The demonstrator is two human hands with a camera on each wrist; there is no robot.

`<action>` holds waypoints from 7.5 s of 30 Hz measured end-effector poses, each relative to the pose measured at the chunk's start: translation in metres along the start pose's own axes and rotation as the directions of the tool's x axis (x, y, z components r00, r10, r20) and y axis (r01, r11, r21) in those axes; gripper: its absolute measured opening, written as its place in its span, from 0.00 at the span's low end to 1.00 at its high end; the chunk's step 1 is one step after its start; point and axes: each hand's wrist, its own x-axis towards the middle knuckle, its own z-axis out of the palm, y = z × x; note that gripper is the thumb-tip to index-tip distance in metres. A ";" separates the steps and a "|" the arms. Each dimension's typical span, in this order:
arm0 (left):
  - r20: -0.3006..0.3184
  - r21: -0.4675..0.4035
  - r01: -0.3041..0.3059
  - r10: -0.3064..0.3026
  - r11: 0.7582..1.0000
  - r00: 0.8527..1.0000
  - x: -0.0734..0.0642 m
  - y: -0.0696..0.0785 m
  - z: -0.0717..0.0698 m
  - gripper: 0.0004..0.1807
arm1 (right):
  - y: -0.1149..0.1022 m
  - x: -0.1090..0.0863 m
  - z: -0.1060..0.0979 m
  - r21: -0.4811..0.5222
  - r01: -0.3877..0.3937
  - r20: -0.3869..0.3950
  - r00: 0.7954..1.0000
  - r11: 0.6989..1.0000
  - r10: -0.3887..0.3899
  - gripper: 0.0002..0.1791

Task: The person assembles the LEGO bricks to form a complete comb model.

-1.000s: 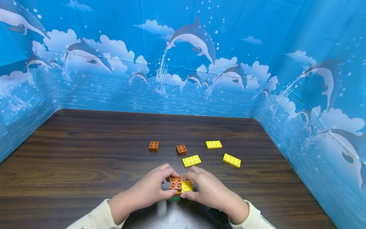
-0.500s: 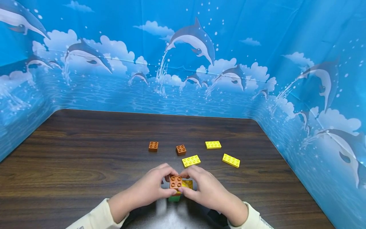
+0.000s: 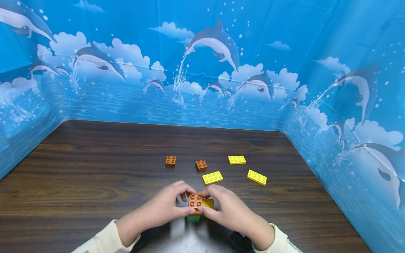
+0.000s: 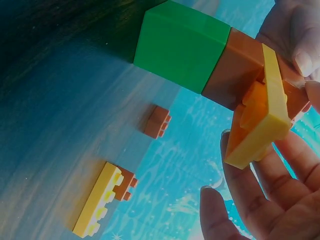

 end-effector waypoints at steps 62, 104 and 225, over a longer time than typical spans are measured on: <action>0.011 -0.017 0.006 -0.006 1.000 1.000 0.002 -0.004 0.000 0.16 | 0.077 0.063 -0.015 0.039 -0.224 0.110 0.970 0.974 0.219 0.22; 0.019 -0.076 0.020 -0.018 0.997 1.000 -0.001 -0.004 0.002 0.16 | 0.082 0.071 -0.014 -0.320 -0.232 0.123 0.951 0.919 0.283 0.19; -0.016 -0.186 0.022 -0.025 0.982 1.000 -0.001 -0.005 0.007 0.18 | -0.003 0.000 -0.014 -0.286 0.174 -0.013 0.983 0.942 -0.185 0.20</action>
